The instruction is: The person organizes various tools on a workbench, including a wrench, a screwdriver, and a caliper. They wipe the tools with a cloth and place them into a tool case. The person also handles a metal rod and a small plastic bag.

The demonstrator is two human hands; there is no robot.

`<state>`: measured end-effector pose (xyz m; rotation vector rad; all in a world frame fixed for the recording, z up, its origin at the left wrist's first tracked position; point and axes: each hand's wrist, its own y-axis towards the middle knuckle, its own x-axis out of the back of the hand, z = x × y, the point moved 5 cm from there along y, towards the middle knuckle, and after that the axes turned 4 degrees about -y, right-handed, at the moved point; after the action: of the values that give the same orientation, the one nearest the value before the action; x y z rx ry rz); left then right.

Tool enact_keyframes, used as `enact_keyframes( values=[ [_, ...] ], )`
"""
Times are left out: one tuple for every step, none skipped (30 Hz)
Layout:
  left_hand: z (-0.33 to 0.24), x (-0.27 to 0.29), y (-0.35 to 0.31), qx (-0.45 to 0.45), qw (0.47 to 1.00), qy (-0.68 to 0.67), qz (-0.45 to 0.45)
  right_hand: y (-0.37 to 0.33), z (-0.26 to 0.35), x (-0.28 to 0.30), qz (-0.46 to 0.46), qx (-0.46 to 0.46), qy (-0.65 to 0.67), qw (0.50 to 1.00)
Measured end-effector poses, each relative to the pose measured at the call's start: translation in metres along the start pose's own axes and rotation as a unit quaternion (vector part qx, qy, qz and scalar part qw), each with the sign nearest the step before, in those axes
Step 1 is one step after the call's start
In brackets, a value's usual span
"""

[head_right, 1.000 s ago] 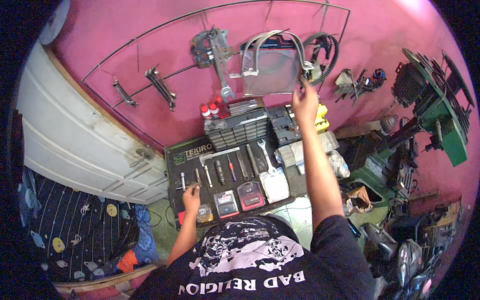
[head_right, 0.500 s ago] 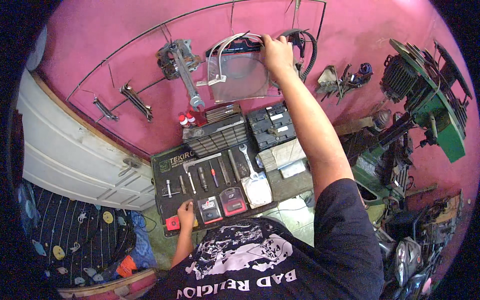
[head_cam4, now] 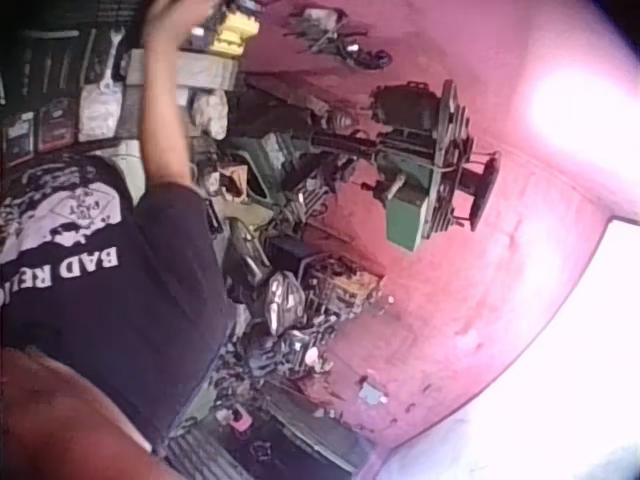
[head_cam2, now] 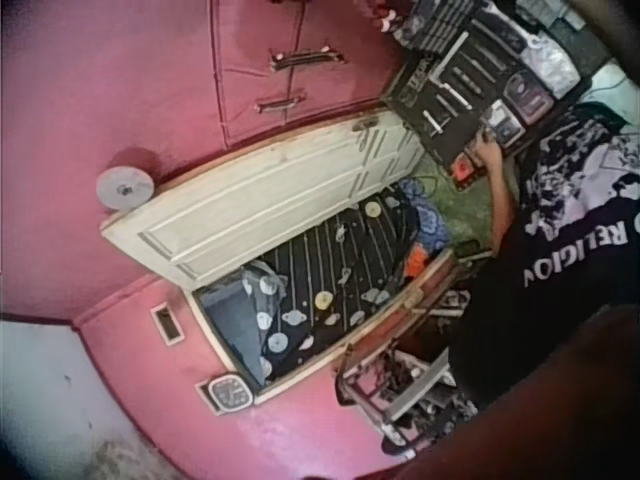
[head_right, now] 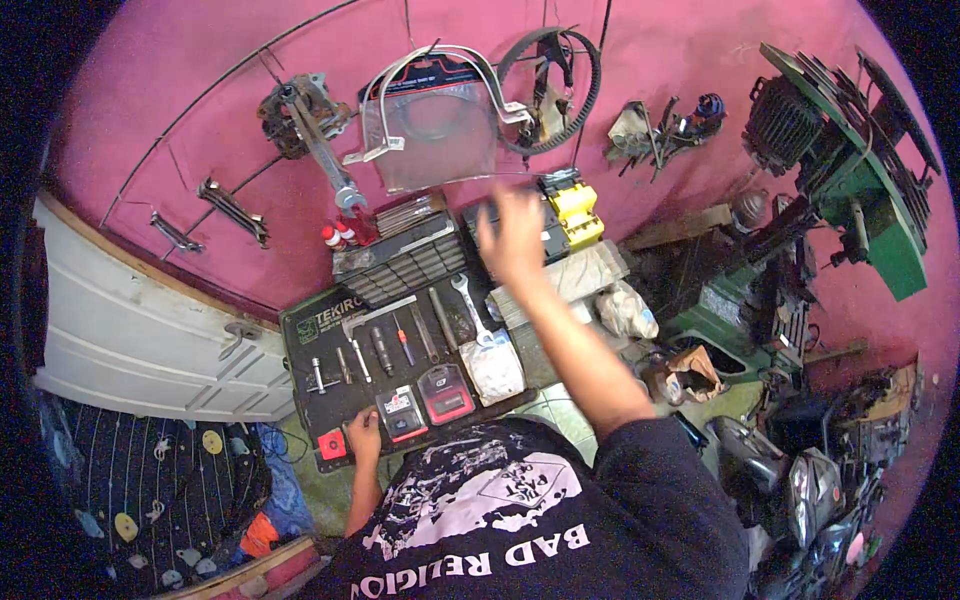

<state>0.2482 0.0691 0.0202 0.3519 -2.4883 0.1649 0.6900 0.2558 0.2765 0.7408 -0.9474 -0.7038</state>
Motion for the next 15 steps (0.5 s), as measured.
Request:
enact_keyframes(
  values=[
    [-0.013, 0.0, -0.001, -0.011, 0.998, 0.051, 0.024, -0.047, 0.005, -0.005, 0.077, -0.017, 0.055, 0.995],
    [-0.014, -0.002, 0.0, -0.008, 0.998, 0.058, 0.035, -0.093, 0.008, -0.011, 0.13, -0.008, 0.097, 0.987],
    [-0.01, -0.001, 0.002, -0.003, 0.997, 0.067, 0.047, -0.145, 0.006, -0.018, 0.25, -0.025, 0.103, 0.962],
    [-0.002, 0.004, 0.002, 0.005, 0.995, 0.076, 0.058, -0.183, 0.012, -0.013, 0.335, -0.05, 0.113, 0.934],
    [0.024, 0.009, 0.002, -0.08, 0.992, 0.099, 0.006, -0.215, 0.017, -0.008, 0.383, -0.04, 0.086, 0.919],
    [0.033, 0.012, 0.006, -0.07, 0.994, 0.078, 0.008, -0.25, 0.01, -0.007, 0.43, -0.047, 0.087, 0.897],
    [0.038, 0.016, 0.008, -0.059, 0.997, 0.057, 0.006, -0.267, 0.012, 0.001, 0.434, -0.033, 0.098, 0.895],
    [0.042, 0.016, 0.008, -0.048, 0.998, 0.036, 0.005, -0.281, 0.006, 0.003, 0.465, -0.035, 0.09, 0.88],
    [0.043, 0.018, 0.01, -0.006, 0.998, 0.062, 0.015, -0.291, 0.002, 0.007, 0.494, -0.039, 0.08, 0.865],
    [0.039, 0.018, 0.01, -0.014, 0.997, 0.073, 0.031, -0.3, -0.002, 0.011, 0.522, -0.043, 0.07, 0.849],
    [0.035, 0.018, 0.009, -0.022, 0.995, 0.085, 0.047, -0.307, -0.009, 0.012, 0.526, -0.042, 0.049, 0.848],
    [0.033, 0.02, 0.008, -0.029, 0.993, 0.097, 0.06, -0.309, -0.011, 0.016, 0.526, -0.048, 0.045, 0.848],
    [0.037, 0.019, 0.009, -0.014, 0.992, 0.102, 0.069, -0.311, -0.013, 0.019, 0.525, -0.055, 0.041, 0.848],
    [0.042, 0.017, 0.012, 0.0, 0.991, 0.107, 0.078, -0.313, -0.015, 0.022, 0.526, -0.061, 0.038, 0.848],
    [0.049, 0.017, 0.01, 0.02, 0.99, 0.112, 0.085, -0.316, -0.015, 0.024, 0.526, -0.077, 0.041, 0.846]
  ],
)
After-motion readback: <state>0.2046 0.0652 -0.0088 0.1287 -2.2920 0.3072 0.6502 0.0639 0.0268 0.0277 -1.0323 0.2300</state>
